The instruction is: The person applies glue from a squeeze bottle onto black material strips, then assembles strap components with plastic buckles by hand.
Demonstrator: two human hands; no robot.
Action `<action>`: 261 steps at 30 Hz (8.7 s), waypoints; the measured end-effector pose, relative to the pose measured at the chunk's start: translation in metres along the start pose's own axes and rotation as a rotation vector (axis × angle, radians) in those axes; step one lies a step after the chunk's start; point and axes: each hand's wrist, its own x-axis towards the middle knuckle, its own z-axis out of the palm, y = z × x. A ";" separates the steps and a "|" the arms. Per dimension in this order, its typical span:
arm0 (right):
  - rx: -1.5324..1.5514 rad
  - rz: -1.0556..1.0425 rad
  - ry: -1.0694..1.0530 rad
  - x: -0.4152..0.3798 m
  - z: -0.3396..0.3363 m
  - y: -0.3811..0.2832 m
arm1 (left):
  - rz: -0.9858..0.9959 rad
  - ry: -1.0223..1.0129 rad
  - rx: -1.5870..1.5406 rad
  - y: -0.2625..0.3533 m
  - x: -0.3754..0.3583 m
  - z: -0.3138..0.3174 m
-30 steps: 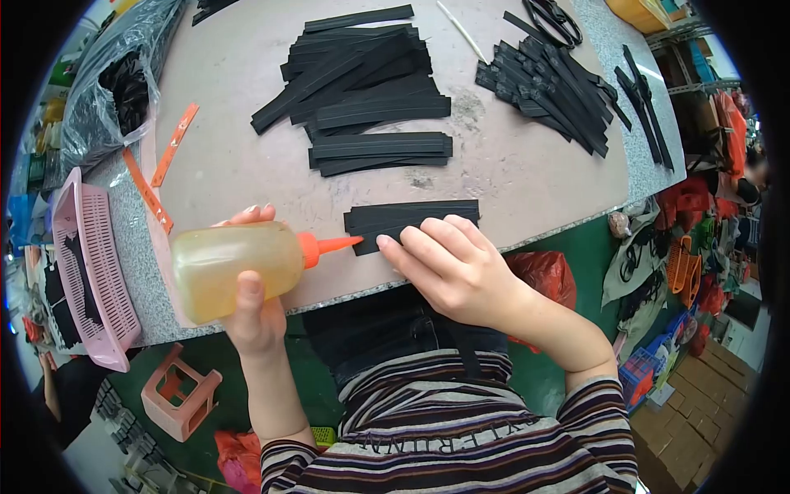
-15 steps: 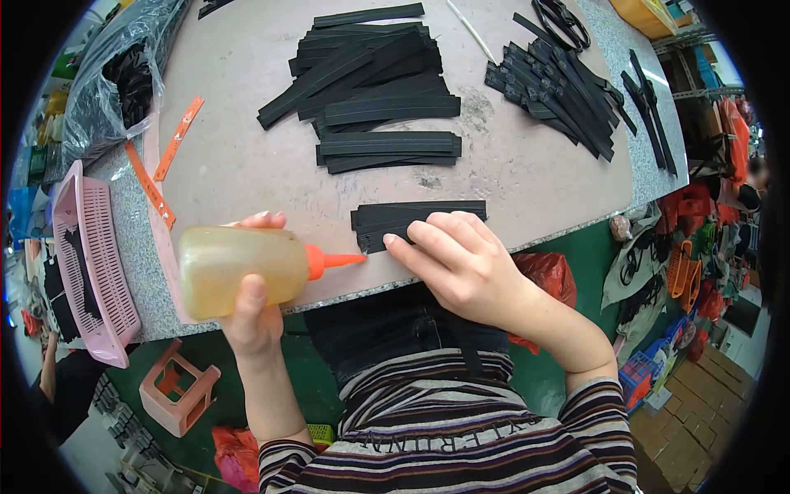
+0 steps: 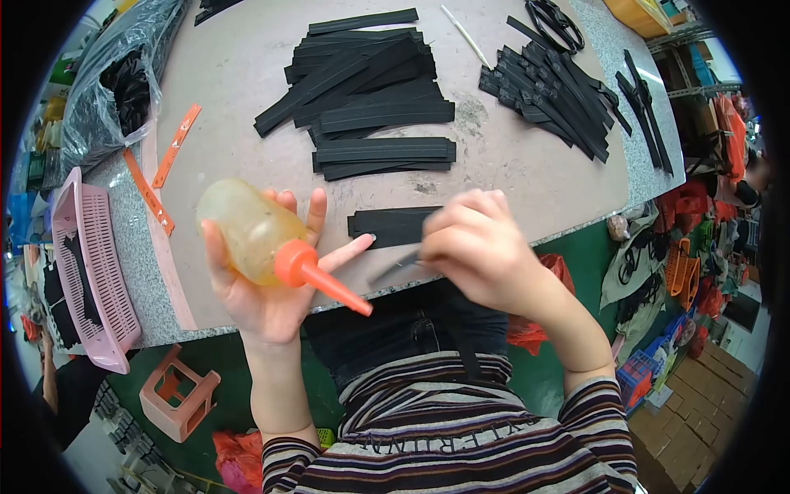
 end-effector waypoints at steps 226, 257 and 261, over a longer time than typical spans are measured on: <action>-0.285 -0.191 0.044 0.004 0.026 0.007 | 0.501 0.391 1.165 0.002 -0.002 0.011; 0.468 0.646 0.473 -0.019 -0.088 0.054 | 0.104 0.122 0.023 0.008 0.008 -0.002; -0.461 0.352 0.417 -0.021 -0.083 0.079 | 0.196 0.074 0.073 0.023 0.000 -0.002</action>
